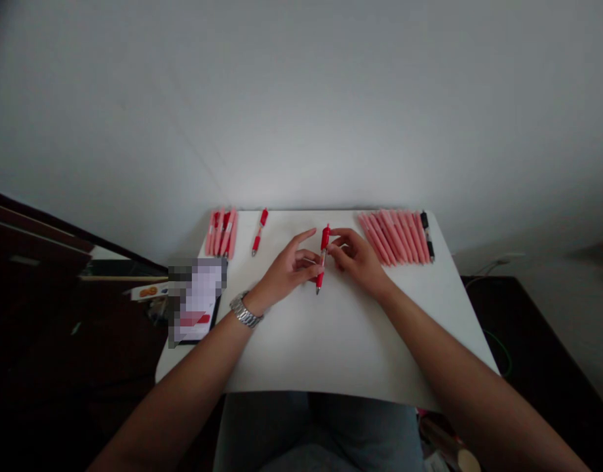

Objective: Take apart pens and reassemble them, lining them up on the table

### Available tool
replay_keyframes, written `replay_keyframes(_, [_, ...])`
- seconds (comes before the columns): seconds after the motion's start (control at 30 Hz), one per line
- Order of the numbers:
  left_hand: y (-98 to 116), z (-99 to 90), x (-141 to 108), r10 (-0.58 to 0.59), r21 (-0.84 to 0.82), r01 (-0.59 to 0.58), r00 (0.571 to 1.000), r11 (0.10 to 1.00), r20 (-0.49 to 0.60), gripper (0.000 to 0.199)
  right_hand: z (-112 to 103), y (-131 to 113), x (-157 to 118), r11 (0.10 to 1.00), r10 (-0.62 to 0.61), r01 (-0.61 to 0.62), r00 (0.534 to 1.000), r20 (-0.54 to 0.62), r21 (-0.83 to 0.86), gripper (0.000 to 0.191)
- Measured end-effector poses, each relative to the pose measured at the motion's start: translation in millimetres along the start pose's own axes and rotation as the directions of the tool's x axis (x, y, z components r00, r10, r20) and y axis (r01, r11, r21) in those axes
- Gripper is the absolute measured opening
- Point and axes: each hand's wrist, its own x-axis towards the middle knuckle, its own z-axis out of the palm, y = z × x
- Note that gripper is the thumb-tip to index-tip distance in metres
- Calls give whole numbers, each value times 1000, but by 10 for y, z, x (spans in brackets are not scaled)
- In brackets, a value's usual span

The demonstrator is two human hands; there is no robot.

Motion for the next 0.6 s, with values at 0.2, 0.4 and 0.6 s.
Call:
replay_keyframes(0.2, [13, 12, 9, 16, -48, -18, 998, 999, -54, 71, -6, -65, -35, 996, 39, -36, 998, 40, -85, 36])
replay_keyframes(0.4, [-1, 16, 10, 62, 23, -61, 996, 998, -70, 58, -3, -54, -34, 997, 1, 3, 999, 54, -77, 35])
replay_keyframes(0.6, [3, 51, -17, 138, 153, -127, 988, 980, -64, 54, -23, -30, -36, 998, -2, 7, 996, 86, -54, 33])
